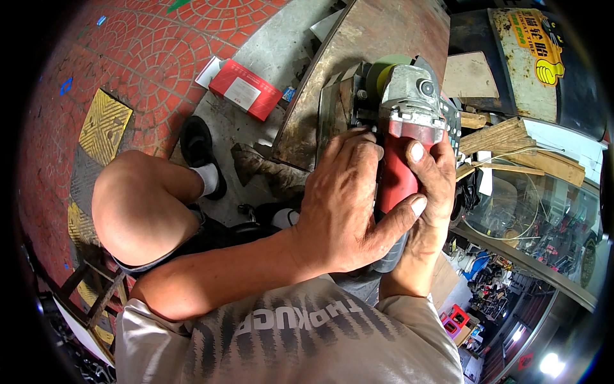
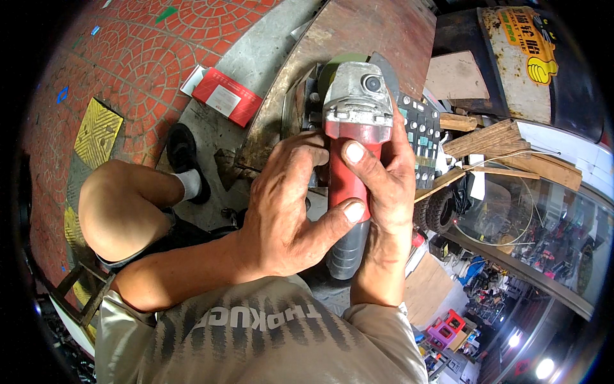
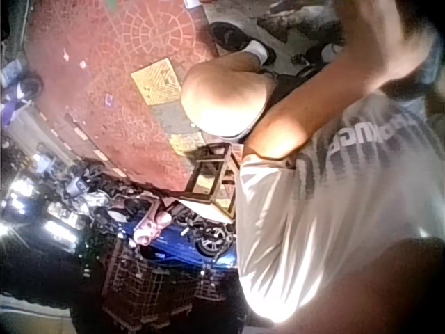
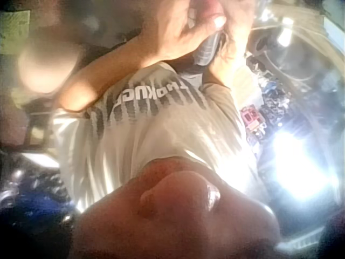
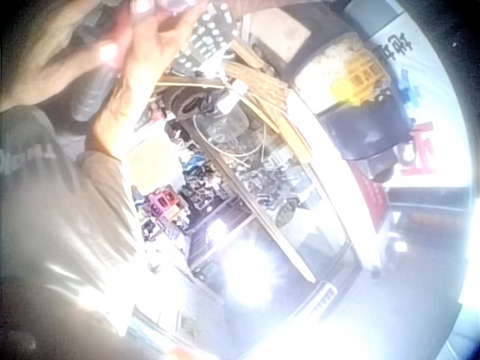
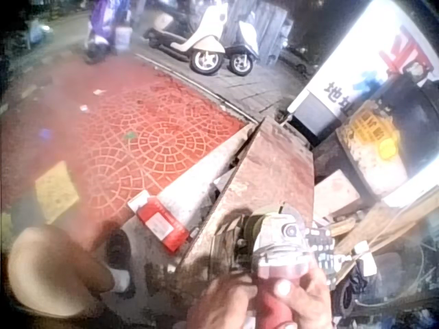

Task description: The person is using a handheld power angle grinder to grind a metal block that is secured in a vise on a workbench, resulting in visible sparks.

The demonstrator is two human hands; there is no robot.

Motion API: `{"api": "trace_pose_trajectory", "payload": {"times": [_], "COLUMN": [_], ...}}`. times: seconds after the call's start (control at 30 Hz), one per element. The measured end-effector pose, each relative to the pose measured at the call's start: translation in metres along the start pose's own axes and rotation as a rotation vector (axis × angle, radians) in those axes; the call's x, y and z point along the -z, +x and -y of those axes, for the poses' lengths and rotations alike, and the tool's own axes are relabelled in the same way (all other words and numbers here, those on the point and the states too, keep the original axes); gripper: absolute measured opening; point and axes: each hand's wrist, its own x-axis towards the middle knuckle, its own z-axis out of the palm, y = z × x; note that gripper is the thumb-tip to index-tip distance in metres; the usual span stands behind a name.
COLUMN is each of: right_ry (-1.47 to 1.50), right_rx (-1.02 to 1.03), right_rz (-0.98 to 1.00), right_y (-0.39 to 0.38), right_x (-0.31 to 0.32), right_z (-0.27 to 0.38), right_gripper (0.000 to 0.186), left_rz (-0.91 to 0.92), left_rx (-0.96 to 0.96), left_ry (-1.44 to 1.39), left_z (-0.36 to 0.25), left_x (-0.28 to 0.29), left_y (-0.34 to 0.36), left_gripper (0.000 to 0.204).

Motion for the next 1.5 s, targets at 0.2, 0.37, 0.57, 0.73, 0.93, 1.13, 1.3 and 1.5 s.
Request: {"api": "trace_pose_trajectory", "payload": {"times": [0.2,0.37,0.57,0.73,0.93,1.13,1.3,1.5], "right_ry": [0.003,-0.009,-0.006,-0.01,-0.051,-0.027,-0.019,-0.001], "right_rx": [0.012,0.023,0.018,0.015,0.039,0.027,0.013,0.015], "right_rz": [0.013,0.019,0.046,0.057,0.081,0.016,0.003,0.026], "right_y": [0.0023,0.0019,0.0067,0.0062,0.007,-0.0006,-0.0017,-0.0002], "right_x": [0.0009,0.0006,-0.0023,-0.0029,-0.0032,0.0039,0.0018,0.0039], "right_z": [-0.0024,0.0016,-0.0006,0.0005,0.0013,-0.002,-0.0012,-0.0028], "right_gripper": [0.095,0.095,0.096,0.098,0.099,0.098,0.097,0.096], "left_rz": [0.003,-0.033,-0.057,-0.045,-0.024,-0.02,-0.007,-0.005], "left_rx": [0.018,-0.021,-0.034,-0.004,-0.012,-0.022,-0.028,-0.029], "left_ry": [0.005,0.003,-0.003,-0.024,-0.007,0.002,0.037,0.028], "left_z": [-0.0001,0.0032,0.0062,0.0045,0.0052,0.0045,0.0049,0.0053], "left_x": [0.0011,-0.0048,-0.0033,-0.002,-0.0001,-0.006,-0.0046,-0.0051], "left_y": [0.0007,0.0031,0.002,0.0007,-0.0014,-0.0025,-0.0016,-0.0015], "left_gripper": [0.057,0.062,0.064,0.061,0.06,0.068,0.07,0.07]}}
